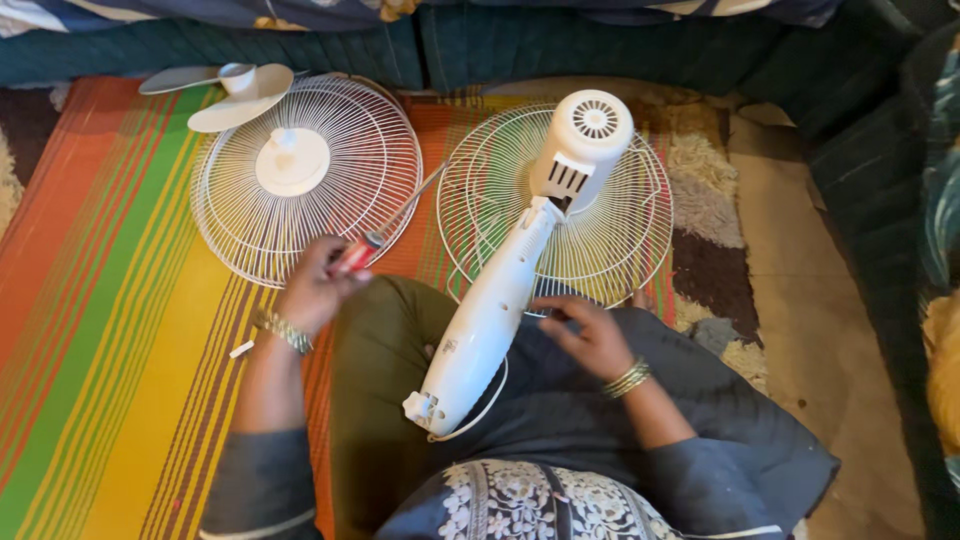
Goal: The person sits on a mat and uses a screwdriver to tighten screws on the neck and base of a white pedestal fan. They manipulate the fan's head and body to access different screw locations while working on the floor.
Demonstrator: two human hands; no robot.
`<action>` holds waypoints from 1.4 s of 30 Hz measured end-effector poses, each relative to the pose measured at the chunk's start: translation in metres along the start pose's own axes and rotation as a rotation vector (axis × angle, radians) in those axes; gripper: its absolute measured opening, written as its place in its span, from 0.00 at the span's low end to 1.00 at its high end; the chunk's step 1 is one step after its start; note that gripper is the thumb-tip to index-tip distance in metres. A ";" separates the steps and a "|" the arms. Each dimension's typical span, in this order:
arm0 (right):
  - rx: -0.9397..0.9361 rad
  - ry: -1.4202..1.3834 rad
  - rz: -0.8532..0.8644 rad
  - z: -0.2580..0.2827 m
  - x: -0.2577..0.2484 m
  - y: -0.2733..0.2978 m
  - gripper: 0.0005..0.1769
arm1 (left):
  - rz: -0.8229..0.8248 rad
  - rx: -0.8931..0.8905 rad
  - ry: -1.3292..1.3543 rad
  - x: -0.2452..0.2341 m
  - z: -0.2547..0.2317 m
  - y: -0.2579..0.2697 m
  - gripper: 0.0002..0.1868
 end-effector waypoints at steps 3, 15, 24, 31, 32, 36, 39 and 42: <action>-0.149 -0.316 0.001 0.027 0.025 0.000 0.38 | 0.279 0.049 0.723 0.070 -0.036 0.028 0.22; 0.213 -0.115 -0.516 -0.030 -0.089 0.036 0.33 | 0.098 0.474 0.240 0.220 -0.091 -0.023 0.11; 0.146 0.112 -0.348 -0.009 -0.166 0.062 0.26 | 0.663 -0.078 0.197 0.258 -0.031 -0.129 0.35; 0.220 0.097 -0.359 -0.036 -0.148 0.050 0.25 | 0.750 -0.207 0.615 0.249 -0.043 -0.120 0.40; 0.220 0.114 -0.368 -0.037 -0.147 0.048 0.25 | 0.756 -0.185 0.622 0.249 -0.045 -0.119 0.41; 0.268 0.046 -0.378 -0.040 -0.141 0.045 0.25 | 0.662 -0.191 0.565 0.247 -0.044 -0.113 0.41; 0.194 0.156 -0.355 -0.037 -0.142 0.043 0.25 | 0.642 -0.107 0.514 0.245 -0.046 -0.112 0.41; 0.202 0.129 -0.357 -0.039 -0.138 0.039 0.25 | 0.590 -0.139 0.550 0.246 -0.045 -0.111 0.43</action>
Point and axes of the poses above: each hand's wrist, its own y-axis away from the middle knuckle, its own x-axis out of the palm, z = x × y, the point moved 2 cm from there along -y, towards the middle knuckle, and after that the axes turned 8 degrees about -x, right-handed, at the moved point
